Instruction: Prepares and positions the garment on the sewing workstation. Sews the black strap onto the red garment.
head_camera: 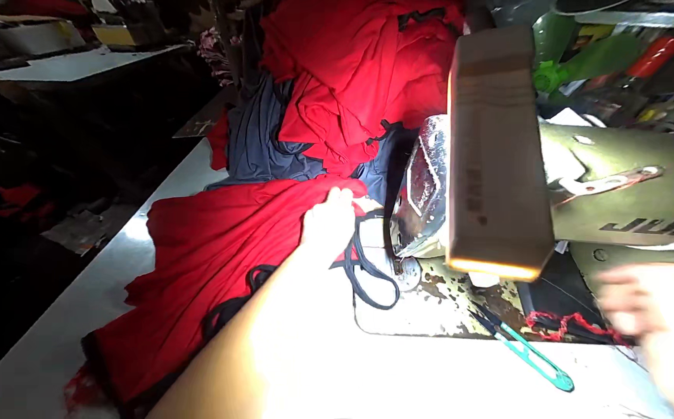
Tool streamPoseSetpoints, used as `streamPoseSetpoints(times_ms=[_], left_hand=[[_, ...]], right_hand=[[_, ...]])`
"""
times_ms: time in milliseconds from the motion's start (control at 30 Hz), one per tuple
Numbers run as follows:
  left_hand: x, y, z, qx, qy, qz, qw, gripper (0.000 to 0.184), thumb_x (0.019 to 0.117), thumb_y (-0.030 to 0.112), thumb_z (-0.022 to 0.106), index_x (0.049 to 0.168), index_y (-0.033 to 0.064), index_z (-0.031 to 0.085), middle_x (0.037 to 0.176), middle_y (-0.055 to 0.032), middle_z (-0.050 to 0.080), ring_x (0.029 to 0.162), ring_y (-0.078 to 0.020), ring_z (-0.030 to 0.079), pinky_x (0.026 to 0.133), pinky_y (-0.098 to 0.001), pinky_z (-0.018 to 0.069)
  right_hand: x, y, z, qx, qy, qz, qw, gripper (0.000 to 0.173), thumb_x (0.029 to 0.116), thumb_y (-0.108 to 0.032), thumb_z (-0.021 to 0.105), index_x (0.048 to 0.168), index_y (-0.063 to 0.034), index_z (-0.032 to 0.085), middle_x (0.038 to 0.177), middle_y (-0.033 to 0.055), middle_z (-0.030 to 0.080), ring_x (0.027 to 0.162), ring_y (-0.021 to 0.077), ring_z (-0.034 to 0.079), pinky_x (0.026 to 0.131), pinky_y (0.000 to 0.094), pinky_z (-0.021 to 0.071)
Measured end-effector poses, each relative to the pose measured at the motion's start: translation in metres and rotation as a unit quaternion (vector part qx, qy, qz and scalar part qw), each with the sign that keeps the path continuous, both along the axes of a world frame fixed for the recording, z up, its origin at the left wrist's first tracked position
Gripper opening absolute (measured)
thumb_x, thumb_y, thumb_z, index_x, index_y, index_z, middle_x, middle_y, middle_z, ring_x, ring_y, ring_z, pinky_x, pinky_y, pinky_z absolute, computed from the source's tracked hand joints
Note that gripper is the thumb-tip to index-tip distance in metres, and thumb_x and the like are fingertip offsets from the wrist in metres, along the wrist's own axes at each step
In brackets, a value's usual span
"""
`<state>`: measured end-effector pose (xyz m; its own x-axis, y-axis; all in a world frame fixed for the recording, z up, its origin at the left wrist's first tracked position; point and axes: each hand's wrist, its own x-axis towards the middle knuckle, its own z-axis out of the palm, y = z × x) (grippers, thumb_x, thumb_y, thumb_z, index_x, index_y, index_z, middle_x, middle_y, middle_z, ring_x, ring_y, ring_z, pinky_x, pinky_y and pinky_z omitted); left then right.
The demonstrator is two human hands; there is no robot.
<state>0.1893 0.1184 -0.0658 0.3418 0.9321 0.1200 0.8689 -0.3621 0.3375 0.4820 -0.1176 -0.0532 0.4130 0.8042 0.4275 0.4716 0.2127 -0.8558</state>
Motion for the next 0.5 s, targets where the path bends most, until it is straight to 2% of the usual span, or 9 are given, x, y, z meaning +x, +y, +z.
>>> streamPoseSetpoints(times_ms=[67,133,167,200,233,300,400,467,500], left_hand=[[-0.007,0.018,-0.007,0.018,-0.012,0.001,1.0,0.03,0.1092,0.023,0.044,0.128,0.0063,0.06,0.136,-0.0196,0.057,0.099,-0.0414,0.068,0.08,-0.0603,0.0547],[-0.009,0.032,-0.03,0.094,-0.037,0.019,0.995,0.028,0.1071,0.03,0.047,0.124,0.0126,0.062,0.122,-0.0126,0.066,0.088,-0.0341,0.072,0.072,-0.0545,0.0588],[-0.009,0.037,-0.04,0.117,-0.057,0.039,0.991,0.028,0.1064,0.033,0.048,0.123,0.015,0.061,0.11,-0.0101,0.071,0.084,-0.032,0.073,0.069,-0.0534,0.059],[-0.007,0.041,-0.044,0.123,-0.076,0.061,0.988,0.029,0.1068,0.037,0.048,0.124,0.0164,0.06,0.097,-0.0095,0.073,0.081,-0.0317,0.073,0.068,-0.0537,0.0584],[-0.006,0.042,-0.046,0.121,-0.084,0.084,0.986,0.031,0.1073,0.041,0.046,0.124,0.0179,0.059,0.088,-0.0092,0.073,0.078,-0.0314,0.073,0.067,-0.0533,0.0578],[-0.006,0.034,-0.036,0.103,-0.089,0.113,0.984,0.035,0.1078,0.043,0.045,0.127,0.0172,0.058,0.086,-0.0115,0.073,0.08,-0.033,0.073,0.068,-0.0541,0.0586],[-0.014,0.003,0.014,-0.045,-0.109,0.104,0.988,0.042,0.111,0.035,0.042,0.145,0.0124,0.049,0.111,-0.0221,0.071,0.107,-0.0428,0.069,0.09,-0.0633,0.052],[-0.022,0.009,-0.022,0.1,-0.114,0.053,0.987,0.04,0.1066,0.04,0.047,0.12,0.009,0.067,0.086,-0.0159,0.073,0.08,-0.0364,0.072,0.069,-0.0596,0.0559],[-0.027,0.008,-0.04,0.162,-0.125,0.017,0.979,0.041,0.1043,0.046,0.048,0.101,0.0119,0.071,0.074,-0.0094,0.069,0.068,-0.0296,0.069,0.059,-0.055,0.0536]], right_hand=[[-0.051,0.043,0.0,-0.106,0.08,0.067,0.989,0.03,0.1033,-0.016,0.044,0.098,-0.0103,0.073,0.064,-0.0086,0.062,0.046,-0.0013,0.047,0.044,0.0158,0.0405],[-0.073,0.087,-0.011,-0.22,0.076,0.1,0.967,0.027,0.104,-0.009,0.042,0.091,-0.0055,0.065,0.063,0.0046,0.06,0.052,0.0078,0.054,0.052,0.0195,0.0469],[-0.066,0.109,-0.027,-0.301,0.006,0.12,0.946,0.02,0.1033,-0.006,0.045,0.106,-0.0004,0.064,0.084,0.0118,0.066,0.075,0.0117,0.065,0.072,0.0215,0.0532],[-0.053,0.133,-0.051,-0.376,-0.055,0.135,0.915,0.027,0.106,-0.006,0.051,0.128,0.005,0.061,0.116,0.019,0.068,0.108,0.0168,0.067,0.099,0.0278,0.0505],[-0.038,0.15,-0.088,-0.368,-0.121,0.124,0.913,0.032,0.1048,-0.012,0.057,0.132,0.0052,0.06,0.125,0.019,0.066,0.117,0.0177,0.064,0.105,0.0303,0.047],[-0.023,0.156,-0.145,-0.166,-0.231,0.012,0.959,0.03,0.0985,-0.016,0.066,0.115,0.0088,0.068,0.108,0.0231,0.071,0.103,0.0254,0.069,0.095,0.0362,0.0534],[-0.044,0.135,-0.064,-0.286,-0.277,-0.069,0.915,0.032,0.1062,-0.009,0.05,0.122,0.0171,0.061,0.123,0.0332,0.064,0.118,0.0396,0.062,0.105,0.0491,0.045],[-0.022,0.137,-0.074,-0.251,-0.403,-0.067,0.878,0.038,0.1103,-0.014,0.041,0.121,0.0162,0.062,0.118,0.0324,0.065,0.114,0.0367,0.063,0.106,0.0407,0.0439],[0.009,0.155,-0.128,-0.05,-0.461,-0.108,0.879,0.038,0.105,-0.014,0.047,0.101,0.0157,0.069,0.094,0.0324,0.069,0.093,0.0384,0.067,0.096,0.0391,0.0489]])
